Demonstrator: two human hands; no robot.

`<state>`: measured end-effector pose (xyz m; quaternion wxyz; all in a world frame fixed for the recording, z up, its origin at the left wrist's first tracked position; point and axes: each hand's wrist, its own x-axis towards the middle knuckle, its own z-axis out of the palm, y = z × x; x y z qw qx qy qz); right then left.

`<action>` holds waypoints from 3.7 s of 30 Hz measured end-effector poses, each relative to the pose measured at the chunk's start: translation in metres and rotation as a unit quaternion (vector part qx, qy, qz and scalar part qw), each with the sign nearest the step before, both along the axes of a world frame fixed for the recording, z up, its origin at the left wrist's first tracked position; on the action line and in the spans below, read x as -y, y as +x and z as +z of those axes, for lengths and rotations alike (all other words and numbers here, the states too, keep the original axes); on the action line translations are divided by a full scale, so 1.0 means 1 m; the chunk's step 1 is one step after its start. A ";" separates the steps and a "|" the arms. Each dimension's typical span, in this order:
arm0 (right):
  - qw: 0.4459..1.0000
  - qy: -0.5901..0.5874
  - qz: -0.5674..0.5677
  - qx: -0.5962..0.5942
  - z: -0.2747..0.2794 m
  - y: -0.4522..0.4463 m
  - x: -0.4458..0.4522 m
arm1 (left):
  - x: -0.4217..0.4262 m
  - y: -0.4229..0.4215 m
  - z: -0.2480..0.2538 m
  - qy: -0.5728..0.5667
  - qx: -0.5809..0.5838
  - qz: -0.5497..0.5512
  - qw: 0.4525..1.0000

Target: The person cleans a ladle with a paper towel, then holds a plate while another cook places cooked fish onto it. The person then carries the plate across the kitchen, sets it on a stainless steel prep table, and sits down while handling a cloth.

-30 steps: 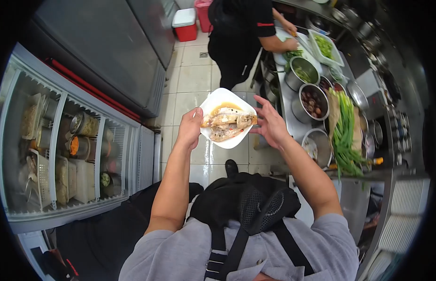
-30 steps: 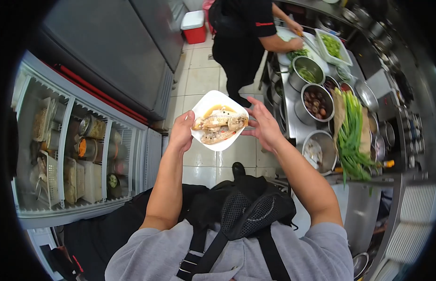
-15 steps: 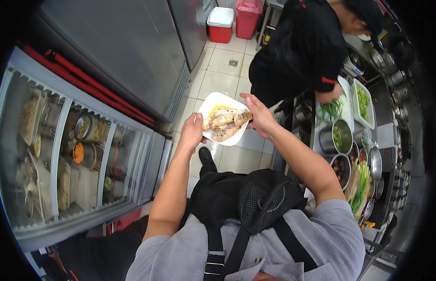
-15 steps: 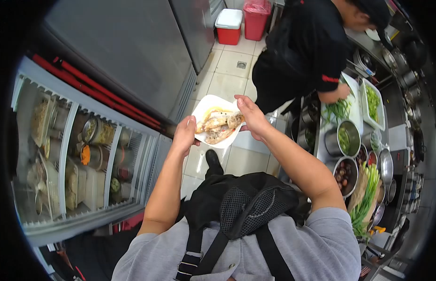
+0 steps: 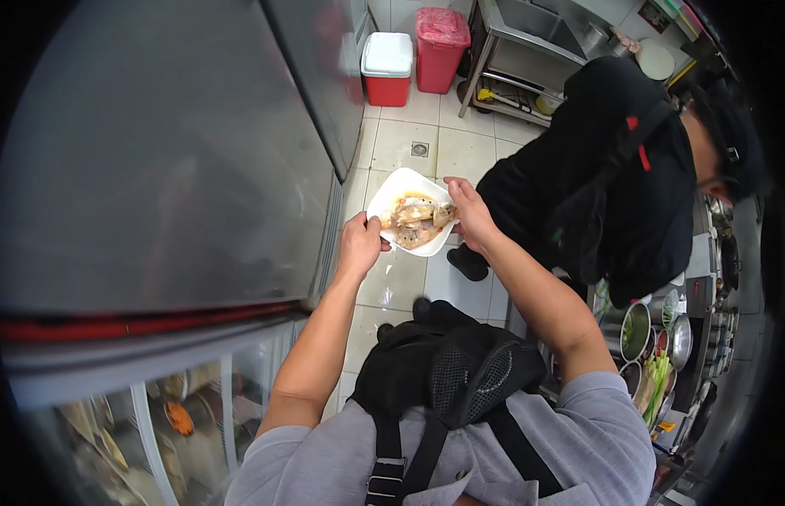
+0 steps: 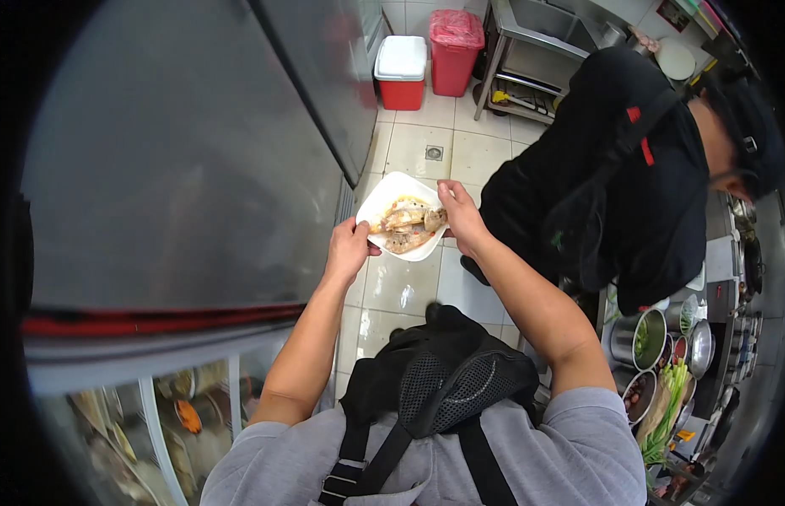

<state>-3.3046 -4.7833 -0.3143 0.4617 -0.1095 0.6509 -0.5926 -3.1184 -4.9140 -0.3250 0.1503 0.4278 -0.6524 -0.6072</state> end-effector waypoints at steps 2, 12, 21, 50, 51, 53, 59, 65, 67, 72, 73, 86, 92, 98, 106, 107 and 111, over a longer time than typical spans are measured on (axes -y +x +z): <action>0.998 0.023 -0.016 -0.051 -0.006 -0.039 0.043 | 0.043 -0.040 -0.005 -0.037 0.021 -0.025 0.999; 0.997 -0.001 -0.072 -0.022 -0.037 -0.223 0.250 | 0.237 -0.237 0.004 -0.179 0.109 -0.008 0.978; 0.997 0.032 -0.063 -0.007 -0.067 -0.377 0.353 | 0.393 -0.409 -0.075 -0.259 0.132 -0.089 0.953; 0.915 0.167 -0.368 -0.008 -0.122 -0.725 -0.005 | 0.218 -0.955 -0.013 -0.322 -0.021 -0.515 0.795; 0.908 0.167 -0.385 0.004 -0.126 -0.728 -0.017 | 0.212 -0.976 -0.013 -0.319 -0.022 -0.519 0.793; 0.894 0.174 -0.411 0.026 -0.144 -0.727 -0.043 | 0.198 -1.013 -0.021 -0.312 -0.053 -0.528 0.788; 0.829 0.234 -0.504 0.064 -0.224 -0.693 -0.133 | 0.136 -1.142 -0.065 -0.298 -0.087 -0.575 0.757; 0.747 0.400 -0.531 -0.006 -0.258 -0.555 -0.144 | 0.048 -1.252 -0.082 -0.265 -0.103 -0.649 0.706; 0.732 0.306 -0.589 0.154 -0.268 -0.506 -0.127 | 0.020 -1.285 -0.097 -0.253 -0.113 -0.668 0.691; 0.677 0.308 -0.574 0.343 -0.244 -0.464 -0.054 | -0.070 -1.330 -0.110 -0.219 -0.103 -0.697 0.675; 0.672 0.276 -0.581 0.368 -0.261 -0.453 -0.039 | -0.088 -1.340 -0.114 -0.220 -0.111 -0.706 0.664; 0.659 0.151 -0.658 0.333 -0.358 -0.579 -0.184 | -0.335 -1.439 -0.199 -0.101 -0.044 -0.736 0.668; 0.653 0.177 -0.691 0.255 -0.327 -0.698 -0.374 | -0.424 -1.496 -0.201 -0.059 -0.015 -0.730 0.681; 0.610 0.132 -0.759 0.186 -0.328 -0.778 -0.479 | -0.523 -1.582 -0.235 -0.097 -0.023 -0.745 0.660; 0.569 0.191 -0.672 0.433 -0.326 -0.823 -0.485 | -0.712 -1.691 -0.256 -0.049 0.006 -0.831 0.554; 0.520 0.173 -0.709 0.444 -0.322 -0.828 -0.484 | -0.738 -1.700 -0.256 -0.067 -0.014 -0.839 0.540; 0.413 0.128 -0.786 0.443 -0.313 -0.861 -0.483 | -0.844 -1.721 -0.254 -0.039 -0.036 -0.863 0.503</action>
